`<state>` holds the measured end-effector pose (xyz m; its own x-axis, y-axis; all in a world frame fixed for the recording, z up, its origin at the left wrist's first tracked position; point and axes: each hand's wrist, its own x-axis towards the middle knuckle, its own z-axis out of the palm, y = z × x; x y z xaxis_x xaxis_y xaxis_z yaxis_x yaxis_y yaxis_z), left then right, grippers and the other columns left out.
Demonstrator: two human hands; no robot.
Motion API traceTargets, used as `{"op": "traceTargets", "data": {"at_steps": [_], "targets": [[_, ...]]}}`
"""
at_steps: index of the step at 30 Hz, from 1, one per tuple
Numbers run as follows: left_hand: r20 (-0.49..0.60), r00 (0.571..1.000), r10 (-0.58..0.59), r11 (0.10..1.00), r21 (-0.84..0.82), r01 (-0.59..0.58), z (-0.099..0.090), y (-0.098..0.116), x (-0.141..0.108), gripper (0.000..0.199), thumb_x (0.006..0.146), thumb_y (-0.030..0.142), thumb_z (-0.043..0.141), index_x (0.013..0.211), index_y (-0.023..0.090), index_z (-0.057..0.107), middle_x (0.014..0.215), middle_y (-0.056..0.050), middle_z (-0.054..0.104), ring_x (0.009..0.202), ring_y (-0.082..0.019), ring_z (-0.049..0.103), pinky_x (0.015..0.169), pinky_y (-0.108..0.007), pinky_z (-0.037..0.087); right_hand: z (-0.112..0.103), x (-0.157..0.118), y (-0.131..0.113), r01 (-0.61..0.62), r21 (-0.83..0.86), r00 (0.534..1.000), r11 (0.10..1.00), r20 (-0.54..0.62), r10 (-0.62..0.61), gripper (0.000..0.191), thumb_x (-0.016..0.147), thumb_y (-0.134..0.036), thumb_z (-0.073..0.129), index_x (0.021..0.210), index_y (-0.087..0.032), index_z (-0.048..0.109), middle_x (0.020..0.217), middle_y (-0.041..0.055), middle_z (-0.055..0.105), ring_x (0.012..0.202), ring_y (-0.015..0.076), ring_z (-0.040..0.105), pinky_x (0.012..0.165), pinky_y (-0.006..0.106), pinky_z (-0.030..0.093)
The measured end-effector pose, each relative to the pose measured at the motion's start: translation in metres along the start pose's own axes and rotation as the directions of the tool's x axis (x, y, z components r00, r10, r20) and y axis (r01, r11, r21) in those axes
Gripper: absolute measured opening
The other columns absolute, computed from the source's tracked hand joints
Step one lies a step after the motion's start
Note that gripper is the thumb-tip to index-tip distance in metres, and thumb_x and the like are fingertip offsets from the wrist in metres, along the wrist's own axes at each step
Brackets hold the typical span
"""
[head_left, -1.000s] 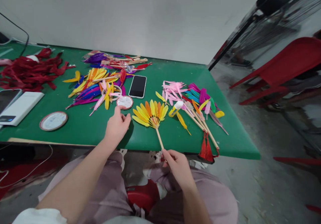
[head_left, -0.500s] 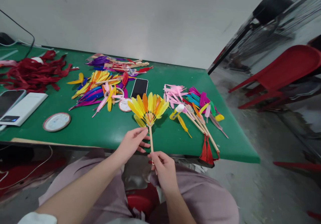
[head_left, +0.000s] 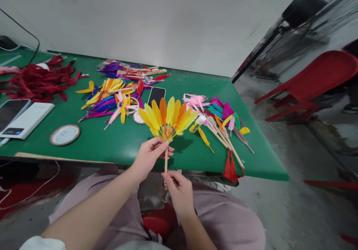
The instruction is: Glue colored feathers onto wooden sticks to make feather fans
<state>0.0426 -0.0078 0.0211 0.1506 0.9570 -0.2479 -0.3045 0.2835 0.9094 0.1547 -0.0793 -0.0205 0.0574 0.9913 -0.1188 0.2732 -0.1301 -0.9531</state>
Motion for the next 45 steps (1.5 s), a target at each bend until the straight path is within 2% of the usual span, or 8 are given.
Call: {"op": "traceTargets", "data": {"at_steps": [4, 11, 17, 22, 27, 33, 39, 45], "targets": [[0.026, 1.0, 0.004, 1.0, 0.022, -0.005, 0.0, 0.003, -0.003, 0.024, 0.07, 0.035, 0.062, 0.071, 0.012, 0.055, 0.067, -0.002, 0.065, 0.059, -0.011, 0.061, 0.058, -0.022, 0.05, -0.021, 0.004, -0.013, 0.168, -0.167, 0.959, 0.972, -0.201, -0.2, 0.018, 0.075, -0.031, 0.055, 0.077, -0.017, 0.065, 0.061, 0.0016, 0.063, 0.049, 0.0106, 0.053, 0.047, 0.02, 0.043], [0.089, 0.996, -0.027, 0.999, 0.02, 0.026, 0.002, 0.002, -0.005, 0.025, 0.068, 0.035, 0.063, 0.07, 0.013, 0.054, 0.06, 0.0, 0.061, 0.05, -0.008, 0.056, 0.052, -0.02, 0.047, -0.096, 0.068, -0.101, 0.445, -0.562, 0.667, 0.697, -0.311, -0.677, 0.014, 0.076, -0.031, 0.057, 0.083, -0.022, 0.066, 0.083, 0.0036, 0.063, 0.076, 0.0157, 0.057, 0.062, 0.027, 0.044], [0.137, 0.988, -0.066, 0.997, 0.039, 0.061, 0.003, 0.0, -0.006, 0.026, 0.067, 0.037, 0.063, 0.074, 0.013, 0.054, 0.06, 0.0, 0.061, 0.051, -0.008, 0.056, 0.051, -0.019, 0.046, -0.102, 0.115, -0.126, 0.449, -0.502, 0.868, 0.739, 0.046, -0.495, 0.019, 0.074, -0.036, 0.057, 0.085, -0.022, 0.065, 0.088, 0.0025, 0.064, 0.075, 0.0153, 0.056, 0.067, 0.029, 0.043], [0.146, 0.984, -0.104, 0.994, 0.052, 0.097, 0.002, -0.003, -0.005, 0.028, 0.067, 0.039, 0.063, 0.076, 0.013, 0.055, 0.061, -0.001, 0.062, 0.053, -0.009, 0.057, 0.05, -0.019, 0.046, -0.093, 0.116, -0.122, 0.353, -0.419, 0.926, 0.837, 0.033, -0.375, 0.017, 0.072, -0.034, 0.058, 0.071, -0.018, 0.063, 0.072, 0.0001, 0.062, 0.058, 0.0108, 0.053, 0.058, 0.026, 0.041], [0.131, 0.985, -0.112, 0.992, 0.068, 0.104, -0.001, -0.001, -0.005, 0.029, 0.066, 0.04, 0.063, 0.076, 0.014, 0.055, 0.062, -0.001, 0.062, 0.054, -0.01, 0.058, 0.05, -0.019, 0.046, -0.097, 0.123, -0.121, 0.327, -0.294, 0.929, 0.898, -0.073, -0.362, 0.014, 0.07, -0.032, 0.061, 0.068, -0.018, 0.062, 0.068, -0.0003, 0.061, 0.056, 0.0115, 0.053, 0.055, 0.026, 0.042], [0.114, 0.988, -0.101, 0.991, 0.097, 0.09, -0.015, 0.006, -0.008, 0.027, 0.067, 0.039, 0.063, 0.073, 0.014, 0.056, 0.061, 0.0, 0.061, 0.054, -0.01, 0.058, 0.051, -0.019, 0.045, -0.111, 0.151, -0.118, 0.349, -0.319, 0.805, 0.881, -0.379, -0.456, 0.016, 0.073, -0.034, 0.056, 0.069, -0.019, 0.061, 0.063, 0.0013, 0.061, 0.058, 0.0143, 0.055, 0.055, 0.028, 0.043], [0.07, 0.992, -0.101, 0.991, 0.097, 0.094, -0.027, 0.007, -0.01, 0.027, 0.066, 0.039, 0.064, 0.076, 0.014, 0.058, 0.061, -0.001, 0.063, 0.054, -0.01, 0.058, 0.051, -0.02, 0.046, -0.093, 0.157, -0.129, 0.354, -0.619, 0.835, 0.701, -0.128, -0.535, 0.021, 0.073, -0.033, 0.056, 0.083, -0.018, 0.067, 0.079, 0.0048, 0.065, 0.076, 0.0186, 0.056, 0.07, 0.033, 0.041], [0.056, 0.994, -0.097, 0.993, 0.069, 0.093, -0.026, 0.011, -0.01, 0.029, 0.064, 0.04, 0.066, 0.075, 0.014, 0.058, 0.06, -0.001, 0.062, 0.052, -0.01, 0.058, 0.049, -0.019, 0.046, -0.079, 0.138, -0.133, 0.405, -0.46, 0.912, 0.79, 0.267, -0.312, 0.019, 0.071, -0.038, 0.059, 0.07, -0.021, 0.067, 0.075, -0.0002, 0.066, 0.068, 0.0137, 0.055, 0.061, 0.027, 0.04]]}}
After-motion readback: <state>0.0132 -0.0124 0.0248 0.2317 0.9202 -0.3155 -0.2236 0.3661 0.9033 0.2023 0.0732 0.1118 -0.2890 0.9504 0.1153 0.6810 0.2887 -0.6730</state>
